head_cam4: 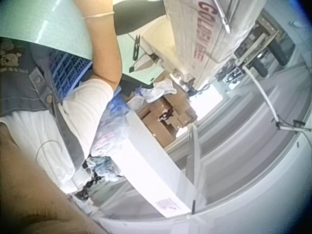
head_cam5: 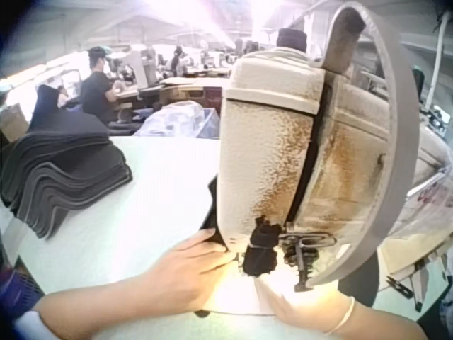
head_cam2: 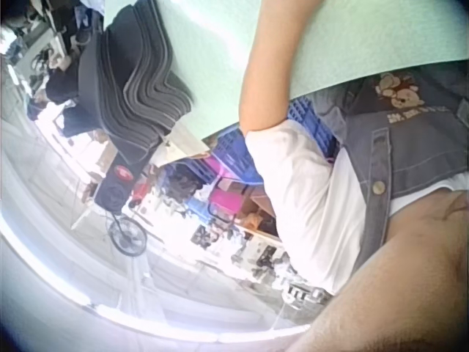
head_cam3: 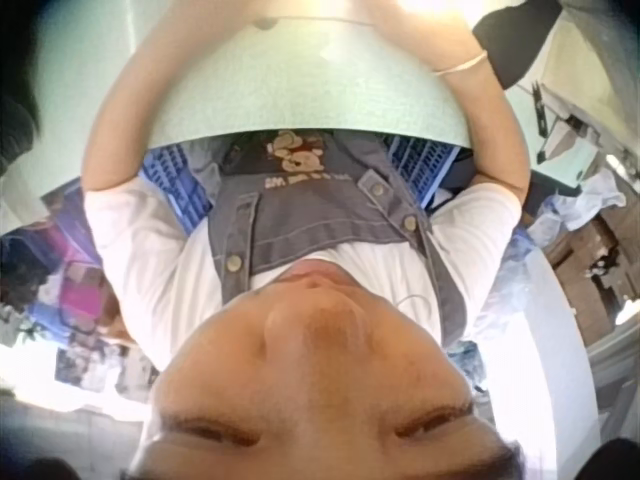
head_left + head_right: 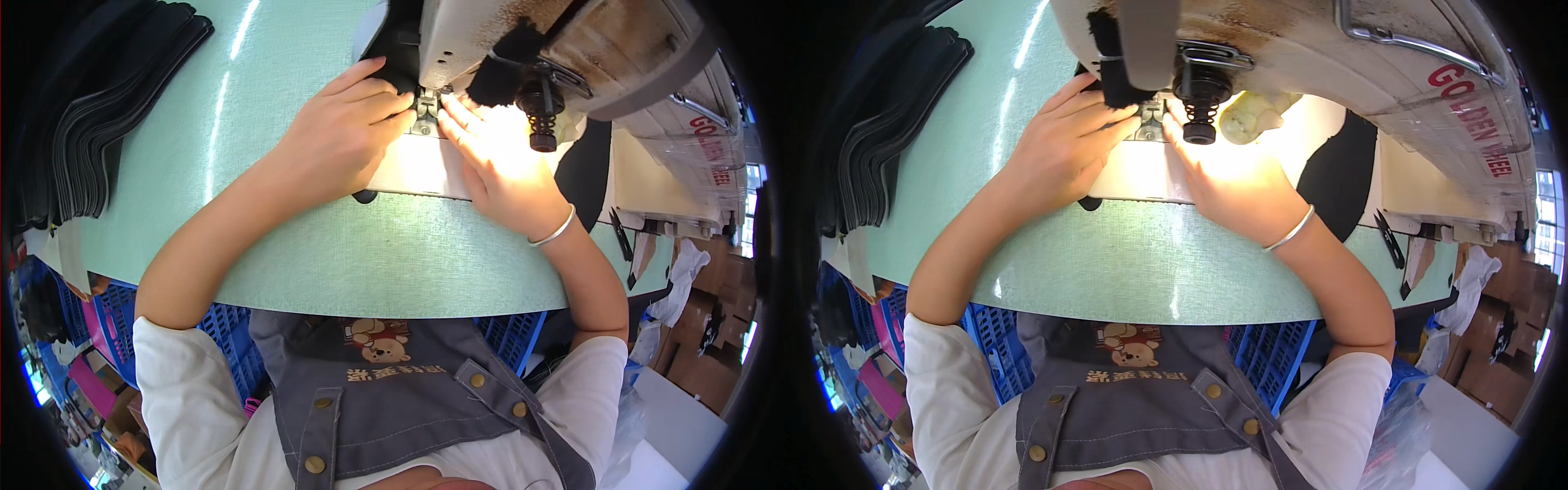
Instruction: The person sews fabric pieces together using a sewing machine, handles a stack of lining pieces taken from a crate, and turns a sewn piece before placing it into a crate.
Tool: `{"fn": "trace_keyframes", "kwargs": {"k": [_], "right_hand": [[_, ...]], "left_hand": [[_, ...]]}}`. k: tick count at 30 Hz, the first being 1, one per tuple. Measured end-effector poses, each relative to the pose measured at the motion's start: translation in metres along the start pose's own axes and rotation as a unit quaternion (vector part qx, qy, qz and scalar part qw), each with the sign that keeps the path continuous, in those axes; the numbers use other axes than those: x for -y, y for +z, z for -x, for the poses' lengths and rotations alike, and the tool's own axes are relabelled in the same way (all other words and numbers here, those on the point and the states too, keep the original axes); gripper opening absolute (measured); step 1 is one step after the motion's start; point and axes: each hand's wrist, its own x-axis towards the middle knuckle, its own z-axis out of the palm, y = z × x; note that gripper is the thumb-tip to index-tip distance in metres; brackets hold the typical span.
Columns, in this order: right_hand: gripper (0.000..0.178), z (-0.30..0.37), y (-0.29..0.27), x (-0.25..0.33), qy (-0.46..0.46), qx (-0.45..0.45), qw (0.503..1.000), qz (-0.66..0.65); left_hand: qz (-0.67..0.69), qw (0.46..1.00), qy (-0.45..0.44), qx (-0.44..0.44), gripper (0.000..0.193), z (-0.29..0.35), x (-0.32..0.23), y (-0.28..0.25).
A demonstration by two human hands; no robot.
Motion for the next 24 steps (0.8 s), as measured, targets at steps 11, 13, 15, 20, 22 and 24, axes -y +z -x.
{"fn": "trace_keyframes", "kwargs": {"k": [11,13,15,20,22,24], "right_hand": [[0.049,-0.004,0.011,-0.011,0.001,-0.04,0.999,0.031],[0.049,-0.005,0.01,-0.011,0.004,-0.049,0.999,0.015],[0.049,-0.009,0.009,-0.01,-0.002,-0.064,0.998,-0.003],[0.042,-0.006,-0.011,-0.004,-0.028,-0.047,0.997,0.05],[0.042,0.002,-0.031,-0.002,-0.052,-0.069,0.995,0.058],[0.022,0.025,-0.049,-0.007,0.062,0.005,0.994,0.09]], "left_hand": [[0.002,0.999,-0.029,0.037,0.038,0.001,0.006,0.005],[0.005,0.998,-0.036,0.041,0.038,0.0,0.007,0.005],[-0.002,0.998,-0.049,0.044,0.038,0.001,0.008,0.004],[-0.034,0.998,0.027,0.046,0.032,0.012,0.006,-0.017],[-0.051,0.998,0.028,0.032,0.029,0.022,0.007,-0.049],[-0.159,0.986,-0.027,0.048,0.026,0.042,0.026,-0.1]]}}
